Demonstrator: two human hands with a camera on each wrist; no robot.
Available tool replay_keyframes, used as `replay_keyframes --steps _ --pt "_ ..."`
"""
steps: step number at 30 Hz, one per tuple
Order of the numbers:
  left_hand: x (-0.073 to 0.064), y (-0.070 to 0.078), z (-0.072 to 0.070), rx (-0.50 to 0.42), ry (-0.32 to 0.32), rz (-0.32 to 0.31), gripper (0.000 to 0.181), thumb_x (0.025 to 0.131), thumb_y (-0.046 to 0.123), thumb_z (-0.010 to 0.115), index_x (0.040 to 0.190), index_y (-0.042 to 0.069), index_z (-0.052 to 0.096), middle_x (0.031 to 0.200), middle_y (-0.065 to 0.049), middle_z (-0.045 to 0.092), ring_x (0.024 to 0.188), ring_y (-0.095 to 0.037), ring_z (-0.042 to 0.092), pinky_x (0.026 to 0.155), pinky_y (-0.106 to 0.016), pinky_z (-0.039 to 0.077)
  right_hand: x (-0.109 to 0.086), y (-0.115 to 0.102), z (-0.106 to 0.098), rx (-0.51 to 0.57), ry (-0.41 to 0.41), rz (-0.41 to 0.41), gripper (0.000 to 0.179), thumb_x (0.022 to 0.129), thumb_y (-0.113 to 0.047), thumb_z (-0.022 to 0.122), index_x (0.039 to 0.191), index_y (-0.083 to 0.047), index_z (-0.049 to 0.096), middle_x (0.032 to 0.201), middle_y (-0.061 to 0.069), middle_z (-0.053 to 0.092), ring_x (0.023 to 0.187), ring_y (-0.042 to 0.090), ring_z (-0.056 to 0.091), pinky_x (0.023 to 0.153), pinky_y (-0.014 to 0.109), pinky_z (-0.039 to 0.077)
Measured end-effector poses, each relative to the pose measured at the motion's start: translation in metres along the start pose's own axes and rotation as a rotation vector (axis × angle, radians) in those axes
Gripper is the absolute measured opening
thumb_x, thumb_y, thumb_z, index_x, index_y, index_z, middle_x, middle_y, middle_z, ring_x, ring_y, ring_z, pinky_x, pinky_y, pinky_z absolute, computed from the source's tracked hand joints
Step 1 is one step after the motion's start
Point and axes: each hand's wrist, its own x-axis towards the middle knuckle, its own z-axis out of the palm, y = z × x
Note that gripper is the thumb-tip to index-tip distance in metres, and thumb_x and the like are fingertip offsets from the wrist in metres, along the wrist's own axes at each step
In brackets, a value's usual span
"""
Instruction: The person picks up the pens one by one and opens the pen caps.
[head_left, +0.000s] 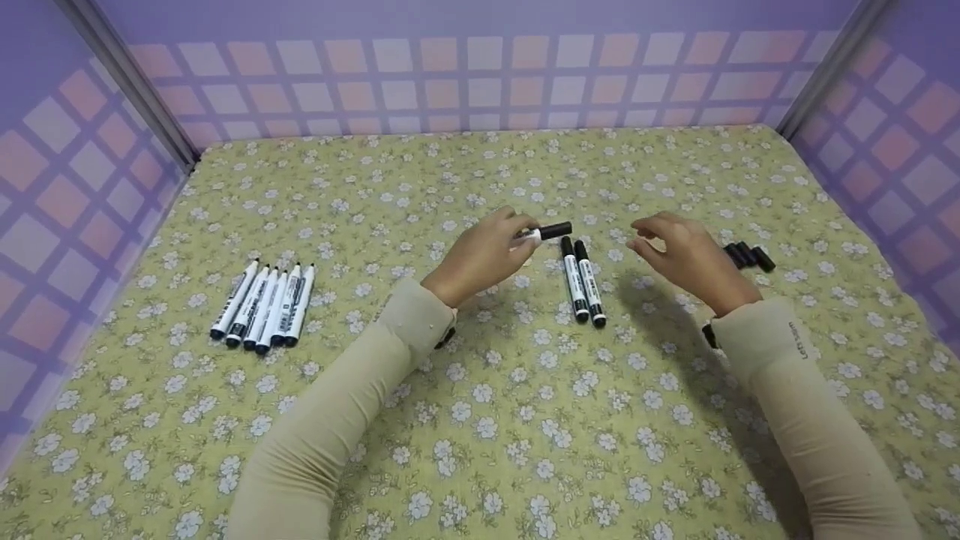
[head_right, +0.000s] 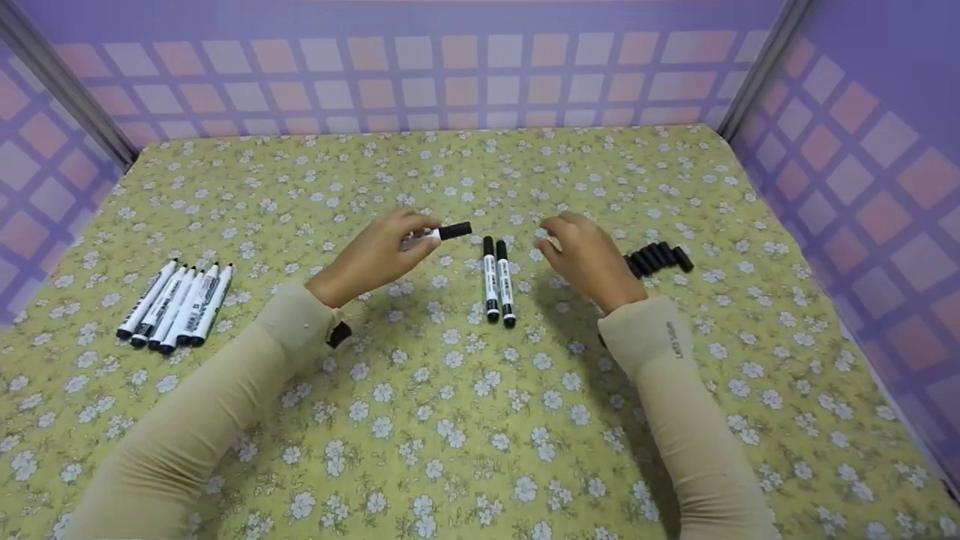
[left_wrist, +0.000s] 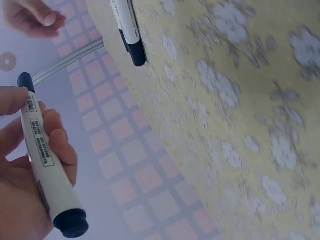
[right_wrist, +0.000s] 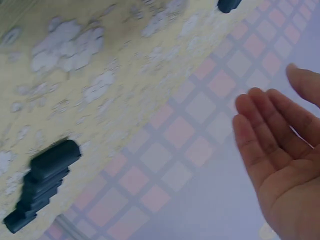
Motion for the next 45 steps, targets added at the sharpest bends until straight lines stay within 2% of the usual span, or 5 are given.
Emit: replay_keyframes --steps 5,9,20,33,45 --pt "-0.010 -0.001 -0.006 0.122 0.092 0.162 0.033 0.100 0.029 0.051 0.125 0.010 0.063 0.103 -0.009 0.059 0.089 -0.018 0.064 0.067 -0.030 0.051 0.002 -0.020 0.003 -0.020 0.136 -0.262 0.031 0.092 -0.014 0.065 0.120 0.001 0.063 0.110 0.017 0.066 0.098 0.032 0.065 0.082 0.044 0.054" --pt "-0.014 -0.002 -0.008 0.206 0.149 0.275 0.031 0.099 0.026 0.054 0.121 0.008 0.066 0.098 -0.010 0.059 0.080 -0.017 0.062 0.065 -0.027 0.050 0.003 -0.038 0.004 -0.033 0.167 -0.409 0.036 0.091 -0.014 0.066 0.124 -0.002 0.062 0.114 0.015 0.064 0.103 0.028 0.064 0.086 0.039 0.054" --pt "-0.024 0.002 -0.008 0.371 0.240 0.475 0.024 0.098 0.021 0.056 0.109 0.003 0.069 0.096 -0.010 0.061 0.081 -0.019 0.059 0.071 -0.028 0.053 0.009 -0.076 0.009 -0.033 0.144 -0.594 0.035 0.092 -0.016 0.064 0.123 0.000 0.061 0.112 0.013 0.065 0.098 0.023 0.065 0.083 0.032 0.055" --pt "-0.031 0.006 -0.006 0.386 0.239 0.512 0.026 0.099 0.016 0.054 0.113 -0.001 0.068 0.096 -0.012 0.061 0.080 -0.019 0.058 0.069 -0.027 0.052 0.008 -0.092 0.015 -0.108 0.148 -0.629 0.027 0.092 -0.009 0.064 0.116 0.002 0.066 0.101 0.012 0.066 0.090 0.022 0.065 0.078 0.027 0.056" --pt "-0.036 0.003 -0.006 0.333 0.193 0.536 0.028 0.100 0.014 0.051 0.118 -0.002 0.066 0.095 -0.010 0.061 0.074 -0.017 0.055 0.066 -0.027 0.050 0.007 -0.093 0.022 -0.208 0.246 -0.747 0.020 0.090 -0.005 0.065 0.109 0.001 0.068 0.088 0.011 0.068 0.073 0.021 0.058 0.064 0.028 0.051"
